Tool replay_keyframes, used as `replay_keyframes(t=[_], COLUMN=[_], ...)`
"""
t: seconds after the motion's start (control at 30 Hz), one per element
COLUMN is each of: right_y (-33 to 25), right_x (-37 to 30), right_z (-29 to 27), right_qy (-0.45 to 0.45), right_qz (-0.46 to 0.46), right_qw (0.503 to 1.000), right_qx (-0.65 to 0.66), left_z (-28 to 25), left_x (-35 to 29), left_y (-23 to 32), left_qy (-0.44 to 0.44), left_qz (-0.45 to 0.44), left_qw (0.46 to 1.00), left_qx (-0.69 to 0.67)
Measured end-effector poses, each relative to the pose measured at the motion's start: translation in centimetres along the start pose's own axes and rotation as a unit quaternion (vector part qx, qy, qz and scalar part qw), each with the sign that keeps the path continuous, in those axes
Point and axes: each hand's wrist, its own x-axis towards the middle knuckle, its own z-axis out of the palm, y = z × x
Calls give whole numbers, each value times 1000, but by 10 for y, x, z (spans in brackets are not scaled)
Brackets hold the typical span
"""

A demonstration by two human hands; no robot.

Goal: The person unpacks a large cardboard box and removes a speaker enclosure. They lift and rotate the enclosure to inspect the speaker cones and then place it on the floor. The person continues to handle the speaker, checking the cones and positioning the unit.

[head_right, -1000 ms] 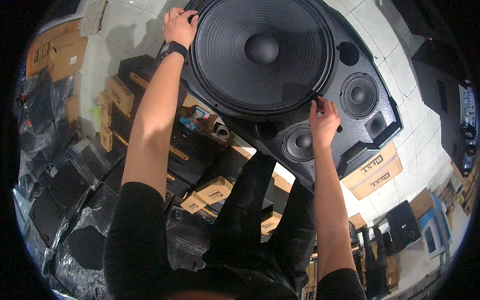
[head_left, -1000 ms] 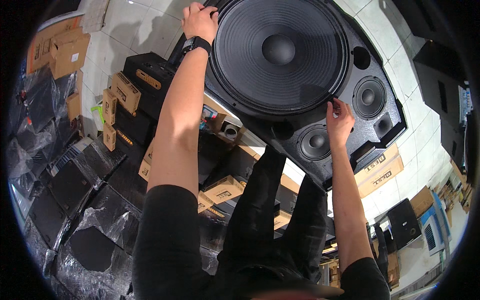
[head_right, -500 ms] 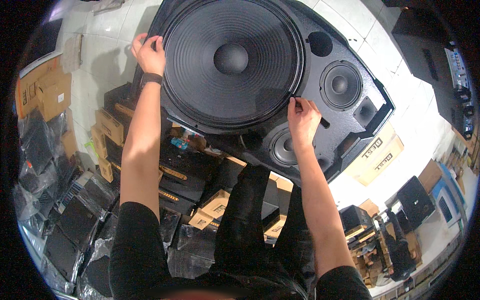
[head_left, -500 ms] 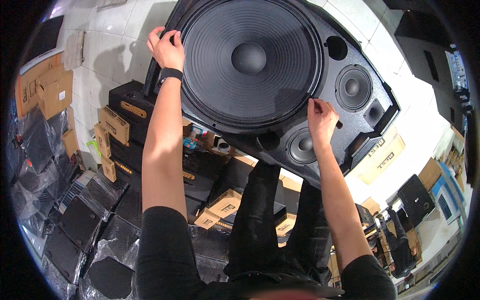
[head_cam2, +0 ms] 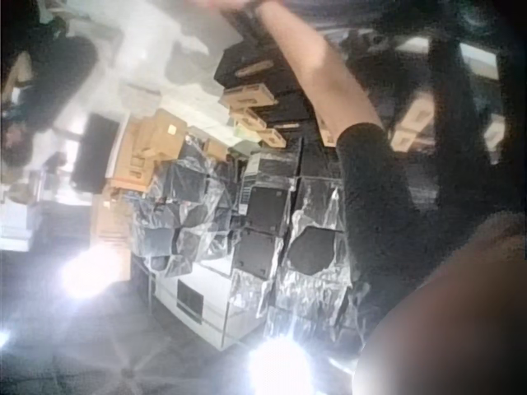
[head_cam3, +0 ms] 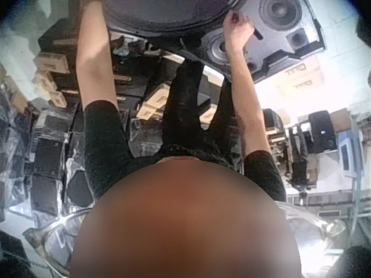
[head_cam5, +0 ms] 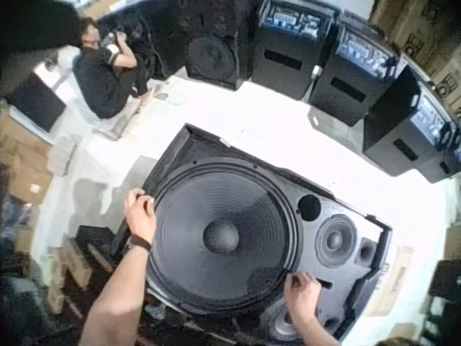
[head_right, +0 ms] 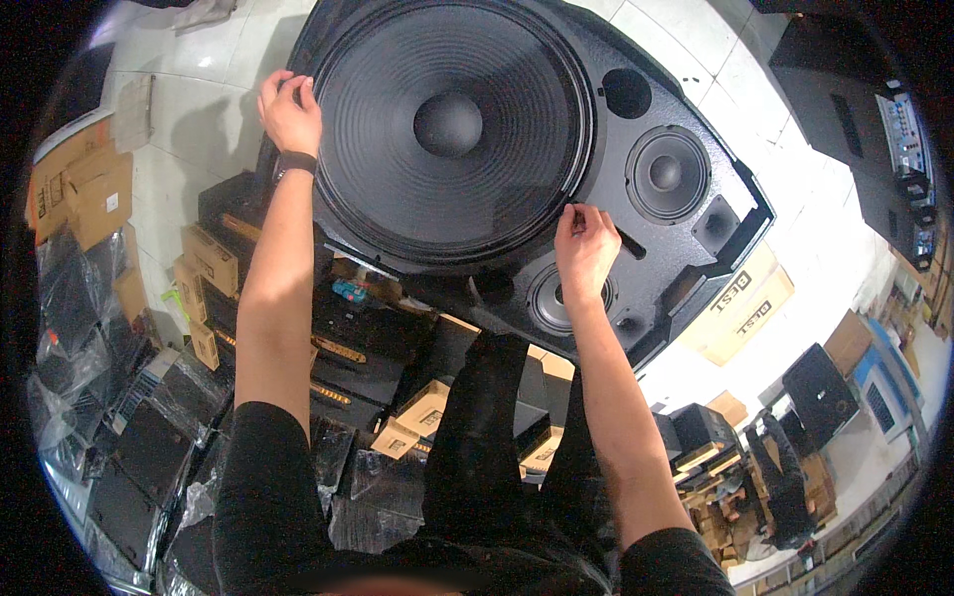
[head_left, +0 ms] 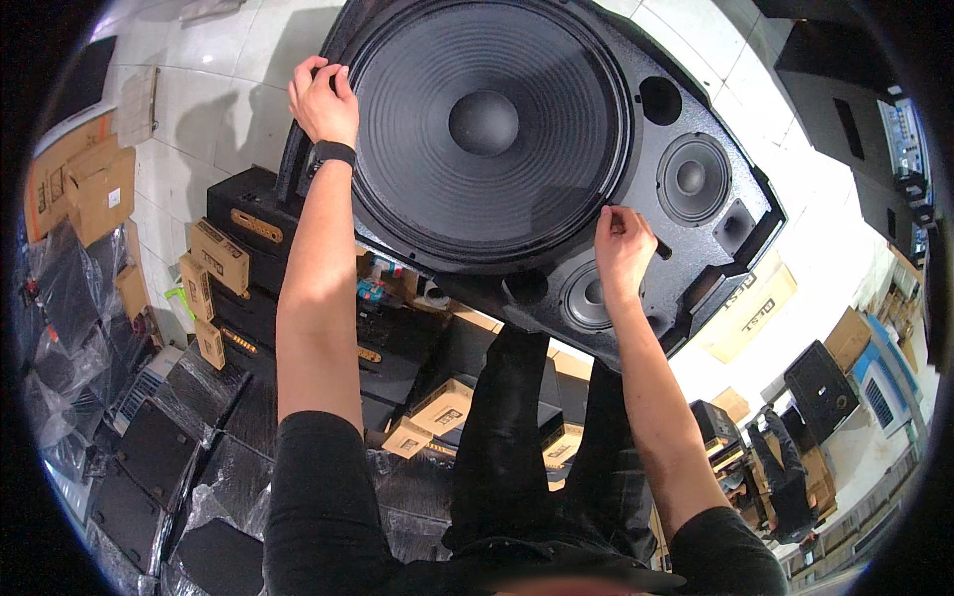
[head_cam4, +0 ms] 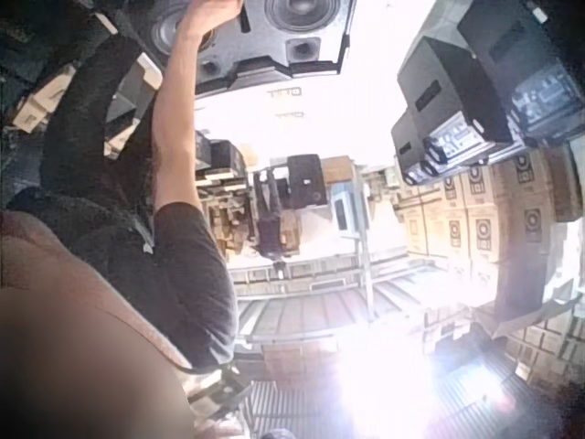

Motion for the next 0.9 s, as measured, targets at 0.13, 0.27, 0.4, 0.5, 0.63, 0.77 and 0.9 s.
replay_keyframes(t=[0.13, 0.27, 0.4, 0.5, 0.63, 0.77, 0.9], right_y=[-3, -4, 2, 15, 26, 33, 38], right_x=[-4, -9, -14, -14, -10, -8, -7], right_z=[0, -1, 1, -5, -16, -19, -18], right_qy=[-7, -13, -23, -57, -93, -75, -101], right_qz=[4, 17, 18, 3, -26, 27, 141], right_qw=[1000, 1000, 999, 997, 990, 985, 969], right_qx=[-4, 7, 16, 55, 99, 155, 177], left_z=[6, 15, 17, 20, 22, 21, 17], left_x=[3, 7, 12, 14, 17, 18, 21], left_y=[-3, -13, -30, -43, -53, -58, -64], left_qy=[10, 25, 0, -3, -22, -79, -97], left_qz=[18, 57, 84, 128, 152, 117, 129], left_qw=[1000, 998, 996, 991, 982, 985, 986], left_qx=[9, 8, -5, 44, 113, 100, 37])
